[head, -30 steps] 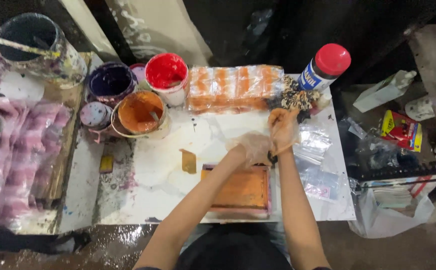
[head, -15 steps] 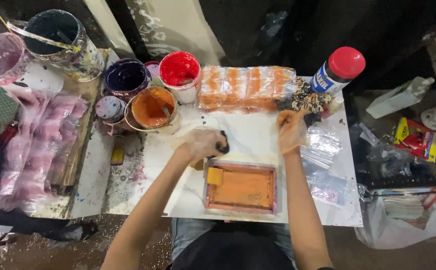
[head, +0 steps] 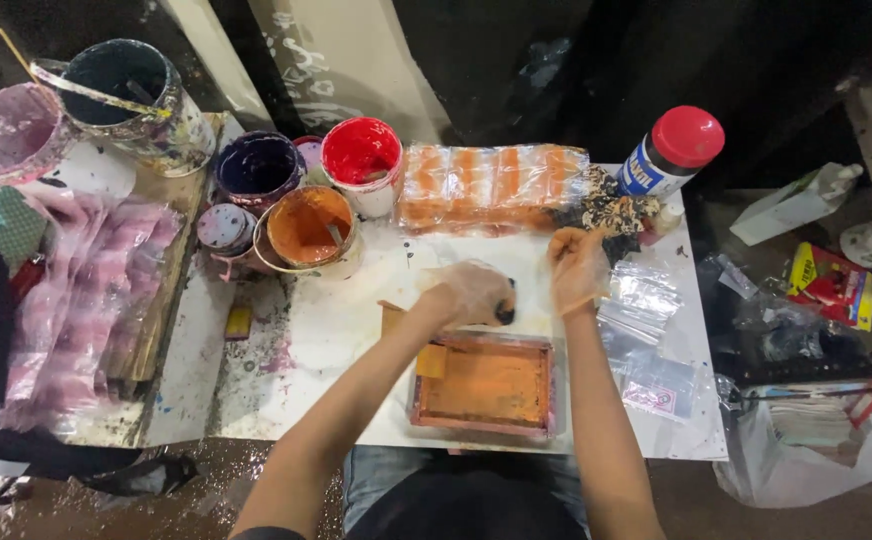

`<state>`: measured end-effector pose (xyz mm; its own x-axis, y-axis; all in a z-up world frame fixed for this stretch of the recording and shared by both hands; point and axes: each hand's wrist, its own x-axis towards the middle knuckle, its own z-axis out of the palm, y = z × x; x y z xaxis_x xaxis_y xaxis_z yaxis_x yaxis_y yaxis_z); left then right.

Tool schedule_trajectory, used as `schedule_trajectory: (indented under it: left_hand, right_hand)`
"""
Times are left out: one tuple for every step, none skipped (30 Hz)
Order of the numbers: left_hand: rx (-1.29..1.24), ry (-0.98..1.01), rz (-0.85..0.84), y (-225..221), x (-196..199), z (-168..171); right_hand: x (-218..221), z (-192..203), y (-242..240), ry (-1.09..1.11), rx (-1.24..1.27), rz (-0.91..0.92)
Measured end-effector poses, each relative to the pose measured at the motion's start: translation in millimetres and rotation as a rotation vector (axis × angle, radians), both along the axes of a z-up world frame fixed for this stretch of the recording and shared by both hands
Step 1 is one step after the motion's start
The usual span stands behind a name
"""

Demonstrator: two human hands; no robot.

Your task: Applying tape to the edges of a screen printing frame and spreading emulsion or ink with a scraper.

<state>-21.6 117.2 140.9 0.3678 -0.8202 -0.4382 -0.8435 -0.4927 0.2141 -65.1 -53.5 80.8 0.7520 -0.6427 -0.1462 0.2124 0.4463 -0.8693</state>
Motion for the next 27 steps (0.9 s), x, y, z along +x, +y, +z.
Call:
schedule_trajectory:
  left_hand:
    - [-0.002,0.001,-0.005,-10,-6,-1]
    - [-0.026,0.038,-0.029,-21,-10,-1]
    - [-0.05,0.075,-0.052,-32,-14,-1]
    - [-0.053,0.073,-0.056,-42,-17,-1]
    - [-0.073,0.041,-0.08,-51,-20,-2]
    - [-0.09,0.013,-0.104,-60,-25,-4]
    - [-0.092,0.013,-0.107,-66,-24,-18]
    - [-0.113,0.019,-0.107,-72,-23,-33]
    - [-0.134,0.026,-0.107,-78,-22,-47]
    - [-0.134,0.026,-0.107,-72,-26,-33]
    - [-0.137,-0.023,-0.113,-66,-31,-19]
    - [-0.139,-0.072,-0.12,-60,-36,-5]
    - [-0.138,-0.072,-0.121,-62,-33,-3]
    - [-0.175,-0.028,-0.026,-63,-31,-2]
    - [-0.211,0.015,0.07,-65,-29,0]
    - [-0.212,0.014,0.065,-77,-23,-26]
    - [-0.172,-0.179,-0.03,-89,-17,-52]
    - [-0.13,-0.372,-0.12,-100,-12,-78]
    - [-0.131,-0.373,-0.119,-104,-8,-96]
    - [-0.215,-0.337,0.023,-106,-4,-116]
    - [-0.299,-0.299,0.164,-108,0,-135]
    - [-0.298,-0.3,0.167,-103,2,-124]
    - [-0.32,-0.302,0.242,-98,4,-114]
    - [-0.344,-0.302,0.32,-94,4,-103]
    - [-0.345,-0.301,0.327,-94,10,-104]
    - [-0.385,-0.256,0.412,-94,14,-106]
    - [-0.424,-0.209,0.496,-95,18,-107]
  right_hand:
    - [-1,-5,-1,0.001,-0.002,-0.005]
    - [1,-9,-3,-0.021,0.031,-0.024]
    - [4,-13,-5,-0.044,0.064,-0.043]
    - [3,-13,-9,-0.046,0.061,-0.047]
    - [3,-14,-13,-0.057,0.107,-0.011]
    - [1,-15,-16,-0.065,0.155,0.024]
    - [0,-16,-18,-0.065,0.154,0.021]
    - [0,-17,-20,-0.067,0.173,0.028]
    - [0,-19,-22,-0.07,0.193,0.035]
    - [0,-19,-23,-0.069,0.193,0.036]
    - [0,-19,-24,-0.06,0.188,0.048]
    - [-1,-19,-25,-0.052,0.183,0.058]
    - [-1,-16,-24,-0.051,0.184,0.057]
    - [-2,-14,-23,-0.042,0.168,0.046]
    - [-3,-11,-23,-0.033,0.151,0.036]
    - [-4,-14,-27,-0.035,0.15,0.031]
    - [-5,-17,-31,-0.023,0.14,0.026]
    - [-5,-20,-34,-0.01,0.131,0.027]
    - [-5,-17,-33,-0.011,0.13,0.028]
    - [-5,-15,-30,-0.015,0.102,0.019]
    - [-4,-13,-27,-0.019,0.075,0.01]
    - [-2,-12,-25,-0.02,0.076,0.013]
    - [-1,-11,-22,0.001,0.001,-0.004]
    - [0,-10,-21,0.022,-0.076,-0.018]
    - [1,-12,-16,0.023,-0.079,-0.012]
    - [0,-15,-12,0.044,-0.158,-0.028]
    - [-1,-17,-8,0.064,-0.238,-0.044]
